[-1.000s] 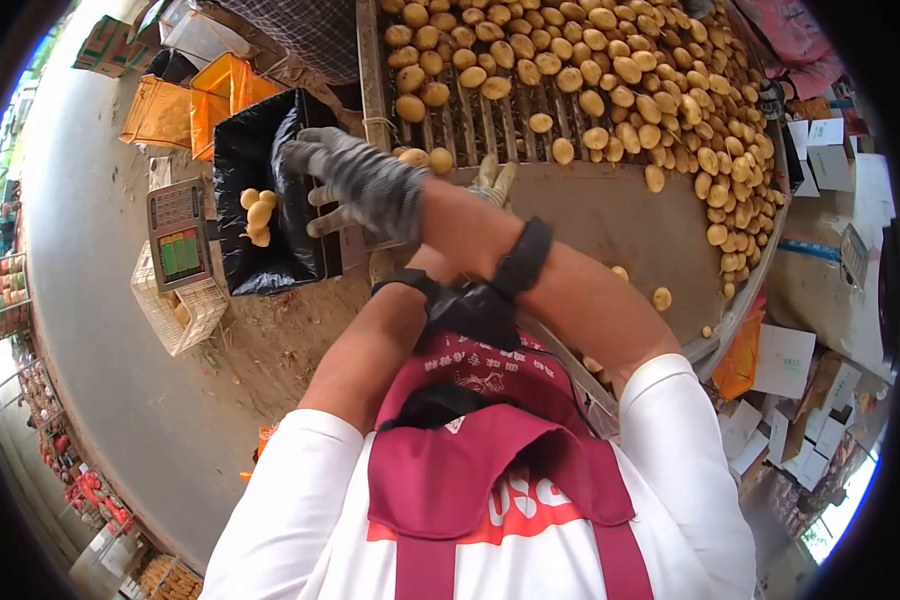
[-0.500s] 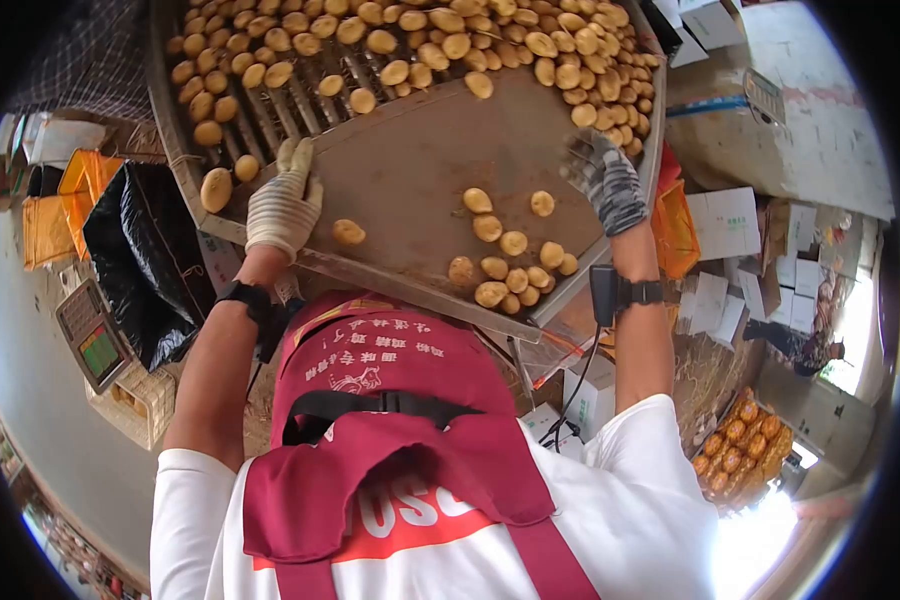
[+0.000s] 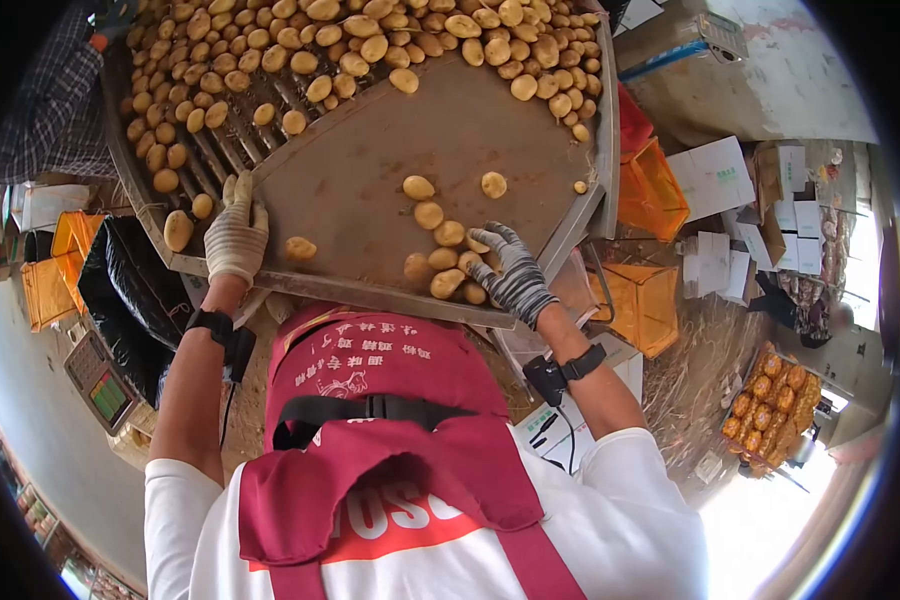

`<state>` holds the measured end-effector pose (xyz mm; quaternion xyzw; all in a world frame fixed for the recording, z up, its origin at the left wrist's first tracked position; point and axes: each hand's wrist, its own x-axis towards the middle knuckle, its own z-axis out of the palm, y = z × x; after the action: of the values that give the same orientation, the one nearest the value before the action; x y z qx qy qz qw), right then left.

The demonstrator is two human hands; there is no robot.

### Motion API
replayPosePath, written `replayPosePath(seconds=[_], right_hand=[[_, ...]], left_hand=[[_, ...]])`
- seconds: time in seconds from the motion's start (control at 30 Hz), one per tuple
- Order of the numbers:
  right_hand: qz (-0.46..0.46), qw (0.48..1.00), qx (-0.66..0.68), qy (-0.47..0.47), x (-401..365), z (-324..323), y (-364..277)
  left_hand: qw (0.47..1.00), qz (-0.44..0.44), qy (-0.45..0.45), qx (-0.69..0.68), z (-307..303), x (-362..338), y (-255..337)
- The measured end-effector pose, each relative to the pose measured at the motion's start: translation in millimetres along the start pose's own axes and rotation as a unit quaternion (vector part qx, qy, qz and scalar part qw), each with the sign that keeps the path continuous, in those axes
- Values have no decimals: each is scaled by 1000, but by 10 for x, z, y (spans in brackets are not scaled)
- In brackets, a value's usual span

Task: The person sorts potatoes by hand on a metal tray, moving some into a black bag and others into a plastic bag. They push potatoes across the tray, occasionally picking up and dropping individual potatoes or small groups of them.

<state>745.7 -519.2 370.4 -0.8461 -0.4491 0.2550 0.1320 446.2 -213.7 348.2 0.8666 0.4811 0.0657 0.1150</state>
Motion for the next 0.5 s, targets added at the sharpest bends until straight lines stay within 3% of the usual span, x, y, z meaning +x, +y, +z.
replayPosePath(seconds=[0.07, 0.2, 0.33, 0.43, 0.5], right_hand=[[-18, 992, 116, 41, 109, -168, 23], [23, 988, 29, 147, 662, -172, 264], [1, 992, 52, 119, 1133, -25, -37], [-20, 998, 40, 54, 982, 78, -689], [-114, 987, -89, -67, 858, 176, -908]], left_hand=[[1000, -8, -12, 1, -8, 5, 12], [998, -44, -43, -13, -84, 20, 75], [998, -48, -30, -24, -46, 20, 43], [997, -59, -29, -35, -106, 10, 80], [998, -50, -19, -30, -70, 19, 29]])
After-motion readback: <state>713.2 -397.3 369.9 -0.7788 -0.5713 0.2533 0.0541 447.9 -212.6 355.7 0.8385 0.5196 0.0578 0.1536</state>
